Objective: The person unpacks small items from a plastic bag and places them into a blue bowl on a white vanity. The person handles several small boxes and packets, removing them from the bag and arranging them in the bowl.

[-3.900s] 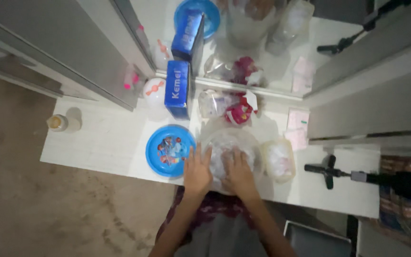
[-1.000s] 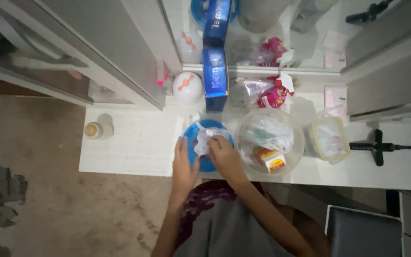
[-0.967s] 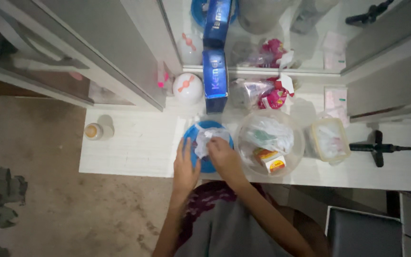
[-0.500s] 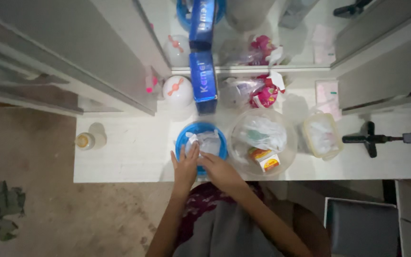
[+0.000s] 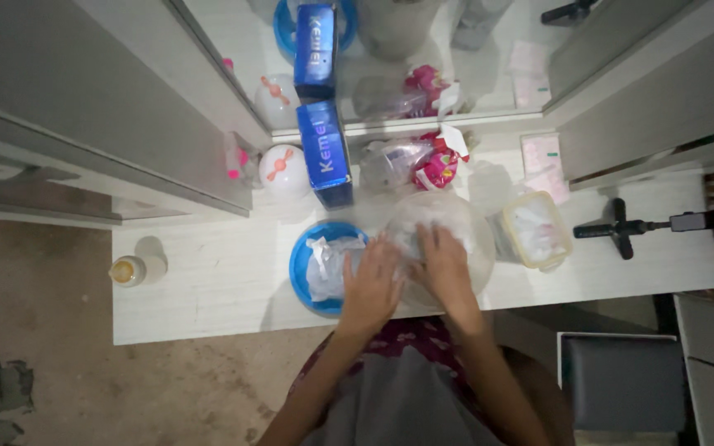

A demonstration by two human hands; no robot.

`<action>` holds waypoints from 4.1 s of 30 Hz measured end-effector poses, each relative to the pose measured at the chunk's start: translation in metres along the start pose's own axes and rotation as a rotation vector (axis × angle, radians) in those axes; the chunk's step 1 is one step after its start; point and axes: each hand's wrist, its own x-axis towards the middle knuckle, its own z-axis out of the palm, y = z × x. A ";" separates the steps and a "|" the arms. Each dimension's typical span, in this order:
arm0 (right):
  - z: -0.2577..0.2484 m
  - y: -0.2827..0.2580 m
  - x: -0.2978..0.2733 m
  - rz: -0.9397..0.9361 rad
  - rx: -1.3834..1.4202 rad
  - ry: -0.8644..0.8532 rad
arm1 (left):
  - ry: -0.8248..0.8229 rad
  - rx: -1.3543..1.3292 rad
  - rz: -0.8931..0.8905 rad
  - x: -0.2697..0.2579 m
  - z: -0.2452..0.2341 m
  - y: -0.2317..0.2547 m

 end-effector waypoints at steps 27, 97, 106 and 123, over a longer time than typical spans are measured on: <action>-0.105 -0.067 0.012 0.162 0.546 0.007 | 0.221 -0.017 -0.131 -0.031 -0.054 -0.021; -0.041 -0.027 -0.026 0.199 -0.166 -0.135 | -0.012 0.126 0.042 0.009 0.014 0.039; -0.129 -0.118 -0.008 -0.077 0.062 0.171 | 0.074 0.138 -0.127 -0.020 -0.058 0.031; 0.096 -0.156 -0.014 -0.283 0.262 0.196 | 0.065 0.159 -0.401 -0.086 -0.038 -0.090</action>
